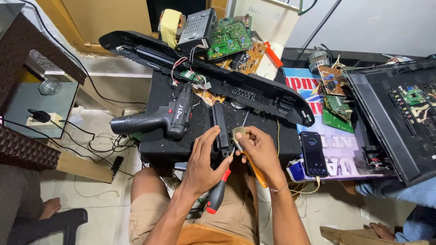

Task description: Cleaning and reassembling the internal components and housing of a television using a brush and screwdriver.

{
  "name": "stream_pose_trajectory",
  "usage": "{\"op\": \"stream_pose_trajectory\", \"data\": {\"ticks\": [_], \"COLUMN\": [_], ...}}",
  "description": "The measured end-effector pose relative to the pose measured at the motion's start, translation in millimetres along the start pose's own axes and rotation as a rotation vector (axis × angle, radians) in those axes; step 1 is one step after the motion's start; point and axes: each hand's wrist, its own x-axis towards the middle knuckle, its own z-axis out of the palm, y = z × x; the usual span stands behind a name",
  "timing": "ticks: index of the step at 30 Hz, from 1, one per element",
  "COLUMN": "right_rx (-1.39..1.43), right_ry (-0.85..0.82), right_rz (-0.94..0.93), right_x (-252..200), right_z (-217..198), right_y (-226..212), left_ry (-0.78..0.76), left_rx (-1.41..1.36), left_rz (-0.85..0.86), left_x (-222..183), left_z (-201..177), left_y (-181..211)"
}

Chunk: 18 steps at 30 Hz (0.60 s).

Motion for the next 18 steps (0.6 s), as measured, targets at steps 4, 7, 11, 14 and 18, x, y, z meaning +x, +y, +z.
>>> {"op": "stream_pose_trajectory", "data": {"ticks": [4,7,11,14,18], "right_rx": [-0.017,-0.028,0.009,0.055,0.098], "right_ry": [-0.008,-0.013,-0.025,-0.040,-0.070], "right_rz": [0.003,-0.008,-0.009,-0.007,0.016], "right_x": [-4.6,-4.7,-5.6,-6.6,-7.8], "right_z": [1.9,1.2,-0.9,-0.9,-0.7], "right_y": [-8.5,-8.6,-6.8,-5.1,-13.4], "left_ry": [0.039,0.056,0.168,0.232,0.177], "left_rx": [-0.047,-0.098,0.027,0.180,0.162], "left_rz": [-0.049,-0.093,-0.060,0.036,0.113], "left_x": [1.3,-0.1,-2.8,-6.6,-6.2], "left_z": [2.5,6.2,8.7,7.4,2.7], "left_y": [6.8,7.4,2.7,-2.2,1.4]}}
